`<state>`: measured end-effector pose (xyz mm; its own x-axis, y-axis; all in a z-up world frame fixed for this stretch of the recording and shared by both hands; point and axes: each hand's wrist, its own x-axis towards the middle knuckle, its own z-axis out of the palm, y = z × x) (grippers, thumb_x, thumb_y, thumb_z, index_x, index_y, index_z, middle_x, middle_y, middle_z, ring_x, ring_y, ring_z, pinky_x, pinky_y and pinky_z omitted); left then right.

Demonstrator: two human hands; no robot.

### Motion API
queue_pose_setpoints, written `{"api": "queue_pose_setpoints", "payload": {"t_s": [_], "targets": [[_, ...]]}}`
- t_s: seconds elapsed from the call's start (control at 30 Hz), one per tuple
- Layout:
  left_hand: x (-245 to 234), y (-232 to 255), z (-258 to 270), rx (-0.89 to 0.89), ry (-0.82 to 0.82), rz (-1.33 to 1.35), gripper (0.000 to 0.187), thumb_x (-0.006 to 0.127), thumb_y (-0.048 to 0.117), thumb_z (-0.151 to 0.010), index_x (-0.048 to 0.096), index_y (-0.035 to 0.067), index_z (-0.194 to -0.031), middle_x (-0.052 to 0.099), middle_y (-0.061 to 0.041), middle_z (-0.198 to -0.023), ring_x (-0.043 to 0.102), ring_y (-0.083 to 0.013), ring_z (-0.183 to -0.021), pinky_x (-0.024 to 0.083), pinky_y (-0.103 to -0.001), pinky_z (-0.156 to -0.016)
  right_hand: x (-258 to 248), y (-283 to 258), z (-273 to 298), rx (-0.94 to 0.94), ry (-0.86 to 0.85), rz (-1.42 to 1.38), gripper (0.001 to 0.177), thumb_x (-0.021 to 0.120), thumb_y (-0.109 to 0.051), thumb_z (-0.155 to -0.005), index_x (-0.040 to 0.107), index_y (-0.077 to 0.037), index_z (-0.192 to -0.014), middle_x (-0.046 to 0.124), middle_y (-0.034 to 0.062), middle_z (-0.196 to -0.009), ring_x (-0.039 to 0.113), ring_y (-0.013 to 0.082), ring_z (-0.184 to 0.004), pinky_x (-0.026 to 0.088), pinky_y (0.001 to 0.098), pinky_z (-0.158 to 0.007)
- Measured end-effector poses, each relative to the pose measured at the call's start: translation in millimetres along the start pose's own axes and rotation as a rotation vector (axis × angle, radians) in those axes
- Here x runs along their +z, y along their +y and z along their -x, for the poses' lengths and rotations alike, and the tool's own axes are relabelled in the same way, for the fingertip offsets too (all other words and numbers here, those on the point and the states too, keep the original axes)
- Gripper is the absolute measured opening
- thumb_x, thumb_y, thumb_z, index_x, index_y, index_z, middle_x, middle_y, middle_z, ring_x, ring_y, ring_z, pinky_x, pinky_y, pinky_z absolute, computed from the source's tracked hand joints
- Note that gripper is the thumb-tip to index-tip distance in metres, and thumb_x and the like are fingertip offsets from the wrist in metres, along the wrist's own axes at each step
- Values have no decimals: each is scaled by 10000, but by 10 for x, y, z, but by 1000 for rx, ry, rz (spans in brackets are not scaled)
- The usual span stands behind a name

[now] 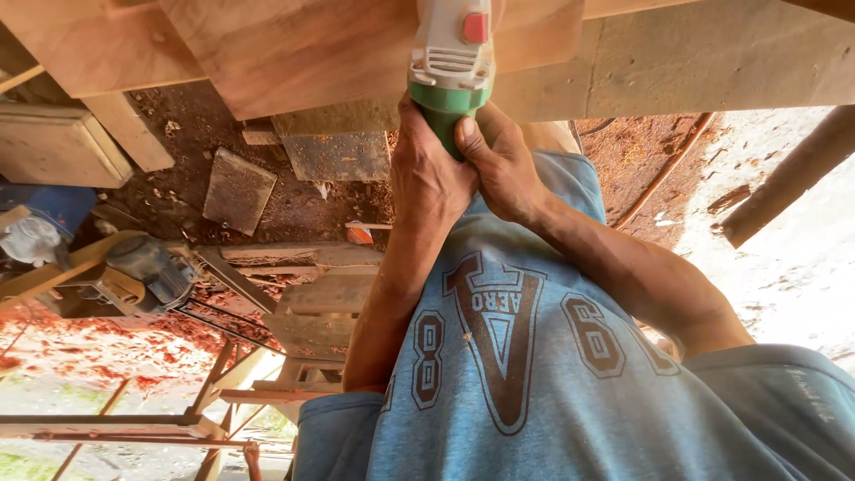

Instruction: Sanding a wooden board using a power sander to smooth the surface.

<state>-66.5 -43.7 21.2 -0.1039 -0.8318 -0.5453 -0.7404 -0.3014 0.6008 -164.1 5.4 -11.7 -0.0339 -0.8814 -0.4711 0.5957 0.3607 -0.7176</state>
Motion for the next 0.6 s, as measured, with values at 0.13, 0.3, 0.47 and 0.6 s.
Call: {"api": "queue_pose_setpoints", "payload": {"t_s": [0.13,0.3,0.47,0.6], "targets": [[177,201,-13,12,-31,-44,749,623,440,-924,337,43,-1491,692,-263,-1310,714,-500,-1083,574,-577,-844,-208,-139,54,-16,15,-77,580,622,-503,-1065,587,-4,-1359,660,30,-1243,588,105,-1153,517,269,-1021],[421,332,-23,68,-92,-28,791,649,458,-917,327,29,-1497,689,-248,-1291,758,-462,-1067,622,-572,-813,-458,-177,138,-11,85,-182,584,687,-488,-1035,586,-13,-1360,681,61,-1280,617,127,-1178,518,284,-1047],[636,292,139,179,-87,-46,803,588,504,-983,290,-23,-1510,665,-288,-1309,772,-467,-1005,648,-562,-795,-665,-106,355,59,168,-226,529,724,-500,-987,554,-42,-1190,598,30,-1060,561,108,-998,489,256,-876],[722,162,309,203,-82,-66,829,600,516,-983,290,-45,-1508,671,-310,-1306,760,-506,-984,631,-613,-794,-742,-59,528,121,153,-176,541,707,-510,-989,541,-19,-1146,564,20,-954,551,121,-899,503,250,-755]]}}
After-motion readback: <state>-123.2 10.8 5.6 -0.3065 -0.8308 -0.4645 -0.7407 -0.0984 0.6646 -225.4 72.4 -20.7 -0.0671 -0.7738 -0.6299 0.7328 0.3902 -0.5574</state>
